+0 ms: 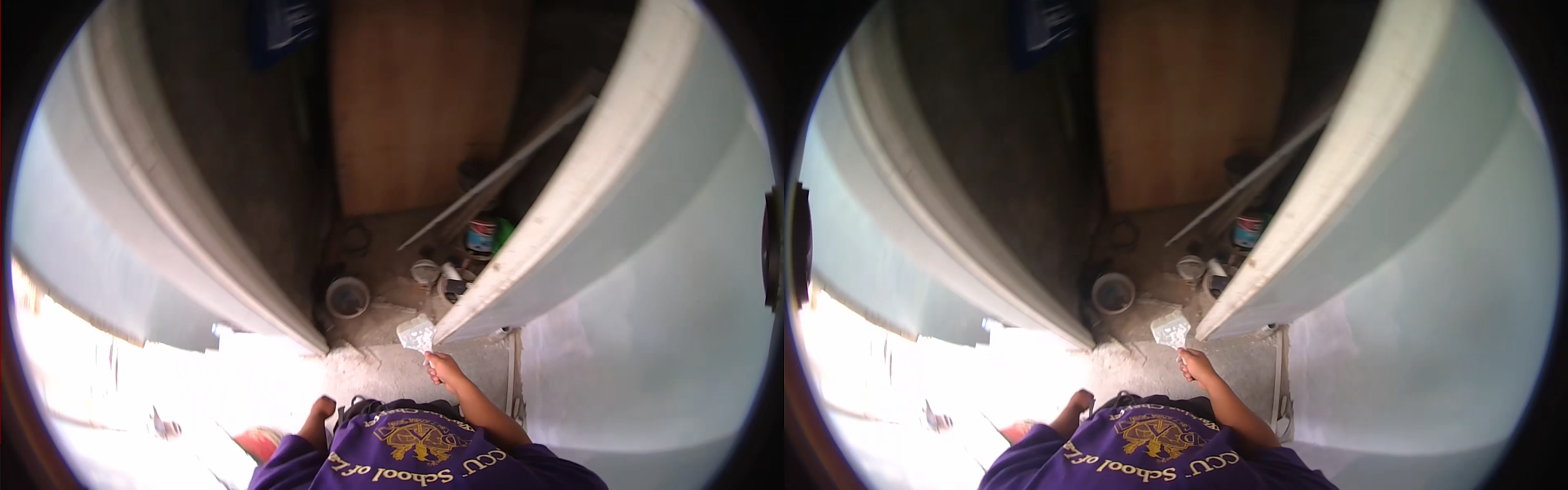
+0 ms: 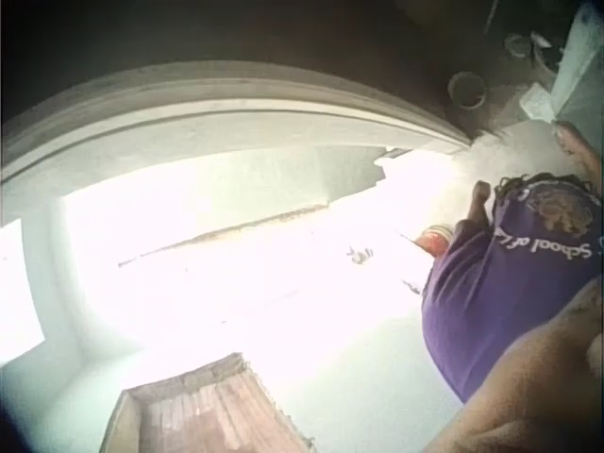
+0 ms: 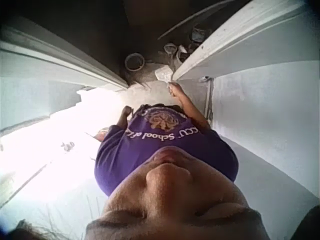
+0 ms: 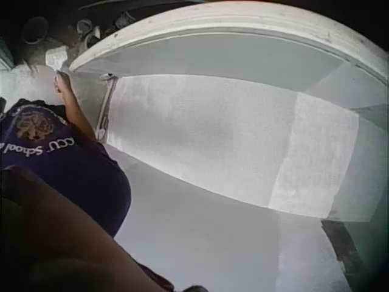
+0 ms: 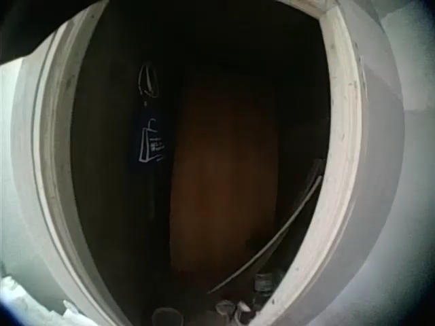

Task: Applying paint or putty to a wall using a scraper tool.

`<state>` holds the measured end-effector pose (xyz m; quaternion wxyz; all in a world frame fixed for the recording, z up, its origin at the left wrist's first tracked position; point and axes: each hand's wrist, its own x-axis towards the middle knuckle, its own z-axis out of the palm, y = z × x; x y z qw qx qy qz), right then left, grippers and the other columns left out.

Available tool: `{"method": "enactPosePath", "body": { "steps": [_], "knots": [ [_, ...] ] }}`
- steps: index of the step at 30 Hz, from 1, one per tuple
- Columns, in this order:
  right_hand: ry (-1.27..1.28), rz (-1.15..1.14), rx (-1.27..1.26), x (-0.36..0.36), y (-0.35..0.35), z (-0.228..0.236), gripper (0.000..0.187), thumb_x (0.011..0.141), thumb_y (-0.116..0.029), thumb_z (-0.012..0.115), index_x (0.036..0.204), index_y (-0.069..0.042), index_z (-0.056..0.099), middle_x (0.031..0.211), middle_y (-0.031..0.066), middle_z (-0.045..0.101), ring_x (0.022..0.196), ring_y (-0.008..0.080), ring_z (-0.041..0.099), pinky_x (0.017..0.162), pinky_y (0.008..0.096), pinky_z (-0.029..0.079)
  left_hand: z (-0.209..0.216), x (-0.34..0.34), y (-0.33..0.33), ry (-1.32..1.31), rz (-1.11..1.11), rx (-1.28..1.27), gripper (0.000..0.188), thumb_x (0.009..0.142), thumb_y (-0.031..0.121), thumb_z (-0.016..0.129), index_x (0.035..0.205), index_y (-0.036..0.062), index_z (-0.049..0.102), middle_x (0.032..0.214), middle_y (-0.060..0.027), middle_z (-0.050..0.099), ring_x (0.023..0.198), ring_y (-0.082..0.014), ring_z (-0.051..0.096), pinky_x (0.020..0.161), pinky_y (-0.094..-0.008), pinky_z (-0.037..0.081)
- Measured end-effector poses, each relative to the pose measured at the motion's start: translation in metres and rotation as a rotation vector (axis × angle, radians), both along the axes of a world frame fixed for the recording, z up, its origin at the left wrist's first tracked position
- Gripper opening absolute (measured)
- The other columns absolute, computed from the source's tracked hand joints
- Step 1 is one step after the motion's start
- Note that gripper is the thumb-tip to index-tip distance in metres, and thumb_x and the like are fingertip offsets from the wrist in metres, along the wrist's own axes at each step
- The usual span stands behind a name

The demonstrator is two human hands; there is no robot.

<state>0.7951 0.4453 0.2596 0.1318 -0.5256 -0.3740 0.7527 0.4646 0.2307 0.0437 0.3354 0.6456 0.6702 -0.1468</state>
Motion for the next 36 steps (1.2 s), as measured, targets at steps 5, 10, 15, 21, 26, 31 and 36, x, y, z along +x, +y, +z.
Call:
{"method": "enactPosePath", "body": {
  "steps": [5,10,15,21,26,31,36],
  "knots": [
    [0.064,0.315,-0.039,-0.064,0.022,-0.007,0.024,0.093,-0.031,0.047,0.085,-0.008,0.05,0.052,-0.0011,0.038,0.04,0.0094,0.035,0.038,0.0243,0.029,0.017,0.008,-0.019,-0.272,1.153,0.16,0.04,0.079,0.031,0.048,0.1,0.0014,0.063,0.103,-0.0258,0.061,0.103,-0.0378,0.056,0.09,-0.0388,0.044],
    [0.063,0.739,-0.03,-0.146,0.019,0.006,0.021,0.094,-0.028,0.047,0.088,-0.008,0.05,0.052,-0.0012,0.038,0.041,0.0082,0.035,0.038,0.0231,0.029,0.019,0.015,-0.07,-0.445,1.599,0.252,0.035,0.078,0.028,0.052,0.094,-0.0014,0.062,0.098,-0.0251,0.062,0.097,-0.0349,0.06,0.086,-0.0371,0.046],
    [0.074,1.051,0.059,-0.204,0.026,0.007,0.023,0.093,-0.027,0.05,0.086,-0.006,0.055,0.052,-0.0021,0.04,0.041,0.007,0.036,0.039,0.0221,0.029,0.006,0.058,-0.111,-0.446,1.85,0.172,0.038,0.077,0.029,0.051,0.096,-0.0024,0.063,0.101,-0.0266,0.061,0.101,-0.0362,0.058,0.087,-0.0391,0.045],
    [0.141,1.312,0.087,-0.278,0.039,0.007,0.022,0.091,-0.028,0.052,0.087,-0.007,0.056,0.053,-0.0023,0.042,0.041,0.0069,0.038,0.039,0.0222,0.031,0.005,0.093,-0.145,-0.332,2.036,0.085,0.033,0.077,0.027,0.051,0.088,-0.0019,0.062,0.087,-0.0216,0.061,0.081,-0.0309,0.058,0.071,-0.039,0.046],
    [0.215,1.473,0.109,-0.34,0.037,-0.003,0.022,0.091,-0.027,0.054,0.087,-0.006,0.058,0.053,-0.0028,0.043,0.041,0.006,0.037,0.038,0.0217,0.029,0.042,0.093,-0.137,-0.162,2.227,0.242,0.034,0.078,0.026,0.051,0.093,-0.002,0.062,0.099,-0.0245,0.062,0.098,-0.0367,0.059,0.086,-0.0389,0.045],
    [0.174,1.594,0.072,-0.386,0.016,0.003,0.022,0.091,-0.027,0.052,0.086,-0.007,0.057,0.054,-0.0022,0.043,0.043,0.0074,0.038,0.04,0.0224,0.03,0.04,0.092,-0.124,-0.389,2.624,0.453,0.029,0.081,0.028,0.052,0.091,0.0021,0.062,0.09,-0.0155,0.064,0.085,-0.0288,0.061,0.077,-0.0388,0.047],
    [0.137,1.641,0.035,-0.436,-0.019,0.004,0.02,0.091,-0.028,0.051,0.084,-0.009,0.053,0.055,-0.0021,0.043,0.043,0.0077,0.038,0.04,0.0223,0.031,0.041,0.055,-0.129,-0.816,2.947,0.649,0.029,0.085,0.032,0.053,0.106,0.0126,0.054,0.093,-0.0014,0.058,0.081,-0.0174,0.055,0.067,-0.0411,0.045]
  ]
}}
